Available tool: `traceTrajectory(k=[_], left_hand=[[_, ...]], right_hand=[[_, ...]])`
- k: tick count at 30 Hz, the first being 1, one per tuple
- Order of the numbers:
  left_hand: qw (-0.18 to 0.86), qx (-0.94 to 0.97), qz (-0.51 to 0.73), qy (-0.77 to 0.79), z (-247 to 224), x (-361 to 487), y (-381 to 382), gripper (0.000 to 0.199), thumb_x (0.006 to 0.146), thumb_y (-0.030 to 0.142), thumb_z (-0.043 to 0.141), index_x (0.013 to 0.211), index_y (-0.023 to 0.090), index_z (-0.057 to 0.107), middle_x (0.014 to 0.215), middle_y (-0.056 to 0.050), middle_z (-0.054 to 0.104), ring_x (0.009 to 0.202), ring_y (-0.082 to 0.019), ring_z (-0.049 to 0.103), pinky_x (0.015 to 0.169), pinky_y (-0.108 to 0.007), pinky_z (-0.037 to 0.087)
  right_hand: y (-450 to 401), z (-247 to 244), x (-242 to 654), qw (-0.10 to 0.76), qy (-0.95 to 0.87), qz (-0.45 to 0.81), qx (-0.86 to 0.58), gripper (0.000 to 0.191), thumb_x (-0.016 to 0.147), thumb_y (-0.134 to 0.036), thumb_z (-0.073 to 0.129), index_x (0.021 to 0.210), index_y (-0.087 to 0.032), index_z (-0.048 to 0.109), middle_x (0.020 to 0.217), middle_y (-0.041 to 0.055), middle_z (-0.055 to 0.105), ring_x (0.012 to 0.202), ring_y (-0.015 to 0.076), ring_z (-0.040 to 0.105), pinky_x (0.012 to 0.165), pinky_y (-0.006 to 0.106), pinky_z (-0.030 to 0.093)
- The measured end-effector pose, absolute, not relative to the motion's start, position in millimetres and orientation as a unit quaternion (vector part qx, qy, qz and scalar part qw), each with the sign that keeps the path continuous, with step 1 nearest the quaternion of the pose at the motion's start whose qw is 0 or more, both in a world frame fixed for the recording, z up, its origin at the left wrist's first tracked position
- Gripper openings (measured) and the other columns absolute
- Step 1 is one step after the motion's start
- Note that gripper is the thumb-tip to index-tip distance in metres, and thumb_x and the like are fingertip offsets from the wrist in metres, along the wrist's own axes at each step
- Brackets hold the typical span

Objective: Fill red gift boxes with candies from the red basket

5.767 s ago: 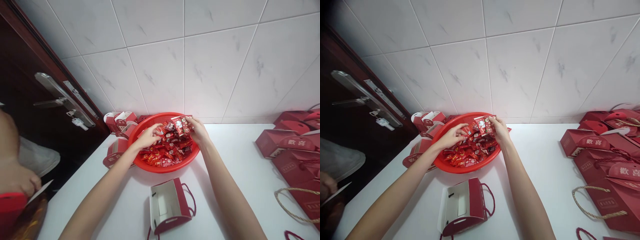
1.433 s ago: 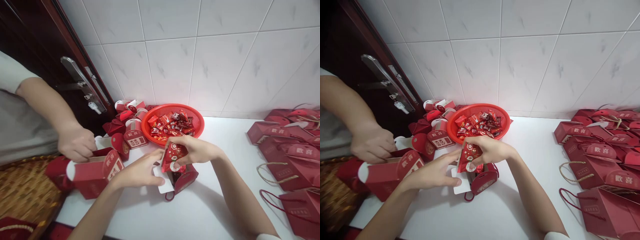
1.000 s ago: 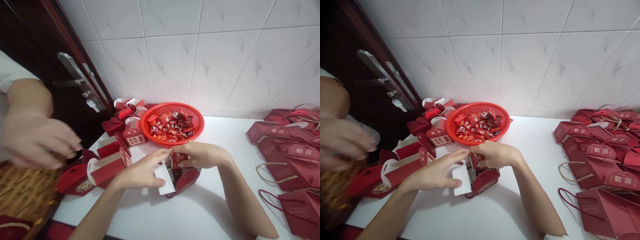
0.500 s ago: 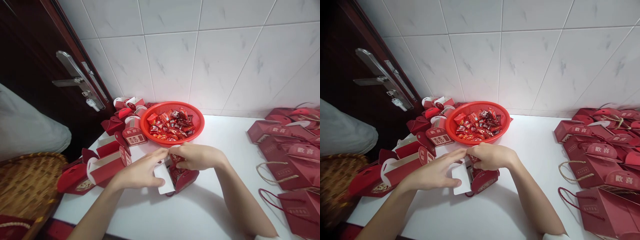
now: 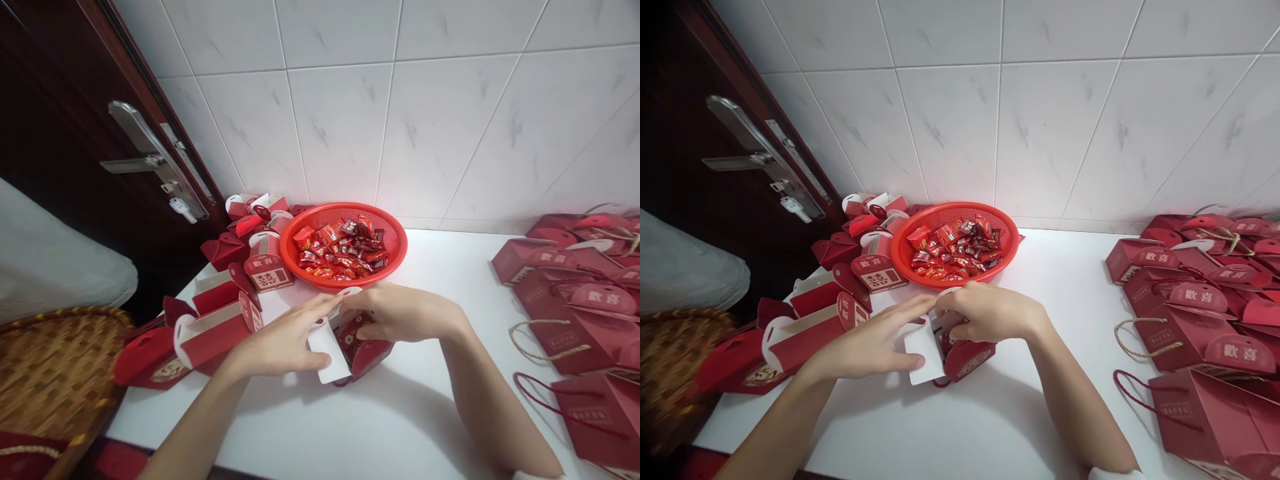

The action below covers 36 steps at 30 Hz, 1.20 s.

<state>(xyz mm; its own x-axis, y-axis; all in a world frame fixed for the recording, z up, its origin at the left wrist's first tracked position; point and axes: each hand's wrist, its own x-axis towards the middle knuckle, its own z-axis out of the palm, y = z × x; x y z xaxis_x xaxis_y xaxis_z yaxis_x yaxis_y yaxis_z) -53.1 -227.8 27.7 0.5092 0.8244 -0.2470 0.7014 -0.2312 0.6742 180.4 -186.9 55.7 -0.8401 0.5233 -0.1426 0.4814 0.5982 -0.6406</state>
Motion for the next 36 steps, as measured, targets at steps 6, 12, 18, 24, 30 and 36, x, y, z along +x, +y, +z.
traceTrajectory(k=[6, 12, 18, 24, 30, 36], left_hand=[[0.407, 0.783, 0.14, 0.45, 18.2, -54.9, -224.1, 0.087, 0.077, 0.026, 0.072, 0.157, 0.03, 0.038, 0.162, -0.004, 0.04, 0.143, -0.031, 0.045, 0.115, -0.043, 0.042], [0.399, 0.765, 0.189, 0.469, 5.8, -45.8, -221.0, 0.079, 0.082, 0.041, 0.071, 0.154, 0.027, 0.043, 0.16, -0.008, 0.043, 0.139, -0.034, 0.049, 0.107, -0.043, 0.05], [0.361, 0.75, 0.29, 0.473, -7.1, -27.5, -226.7, 0.063, 0.091, 0.053, 0.061, 0.145, 0.021, 0.055, 0.151, -0.01, 0.054, 0.137, -0.029, 0.053, 0.107, -0.039, 0.051], [0.231, 0.765, 0.367, 0.476, -21.4, 3.8, -235.2, 0.042, 0.098, 0.049, 0.054, 0.127, 0.021, 0.065, 0.127, -0.01, 0.069, 0.121, -0.026, 0.063, 0.104, -0.041, 0.051], [0.184, 0.772, 0.398, 0.461, -36.3, 28.2, -238.2, 0.035, 0.1, 0.043, 0.052, 0.128, 0.023, 0.057, 0.126, -0.009, 0.067, 0.118, -0.026, 0.064, 0.099, -0.041, 0.052], [0.271, 0.739, 0.419, 0.453, -47.9, 26.1, -233.2, 0.038, 0.094, 0.036, 0.057, 0.13, 0.023, 0.056, 0.128, -0.009, 0.069, 0.119, -0.025, 0.065, 0.1, -0.04, 0.052]], right_hand=[[-203.8, 64.1, 207.8, 0.085, -0.88, 0.306, -0.354, 0.025, 0.088, -0.017, 0.063, 0.111, -0.023, 0.072, 0.094, 0.003, 0.073, 0.079, 0.0184, 0.065, 0.068, 0.027, 0.048], [-235.4, 50.7, 224.0, 0.147, -0.888, 0.295, -0.322, 0.021, 0.091, -0.032, 0.07, 0.111, -0.027, 0.074, 0.101, 0.0022, 0.075, 0.093, 0.0198, 0.068, 0.085, 0.03, 0.051], [-266.7, 18.4, 231.0, 0.282, -0.854, 0.28, -0.336, 0.021, 0.097, -0.039, 0.061, 0.091, -0.027, 0.077, 0.11, 0.0046, 0.076, 0.106, 0.0233, 0.07, 0.112, 0.046, 0.045], [-289.1, -28.8, 207.1, 0.495, -0.757, 0.192, -0.382, 0.021, 0.093, -0.026, 0.067, 0.073, -0.022, 0.066, 0.118, 0.0088, 0.075, 0.116, 0.0251, 0.069, 0.113, 0.049, 0.046], [-301.2, -46.4, 184.2, 0.581, -0.693, 0.166, -0.394, 0.023, 0.094, -0.022, 0.063, 0.07, -0.022, 0.06, 0.125, 0.0124, 0.07, 0.113, 0.0251, 0.068, 0.087, 0.038, 0.061], [-297.2, -51.7, 184.1, 0.548, -0.702, 0.212, -0.402, 0.026, 0.1, -0.027, 0.053, 0.075, -0.022, 0.059, 0.111, 0.0104, 0.074, 0.096, 0.02, 0.071, 0.082, 0.034, 0.058]])
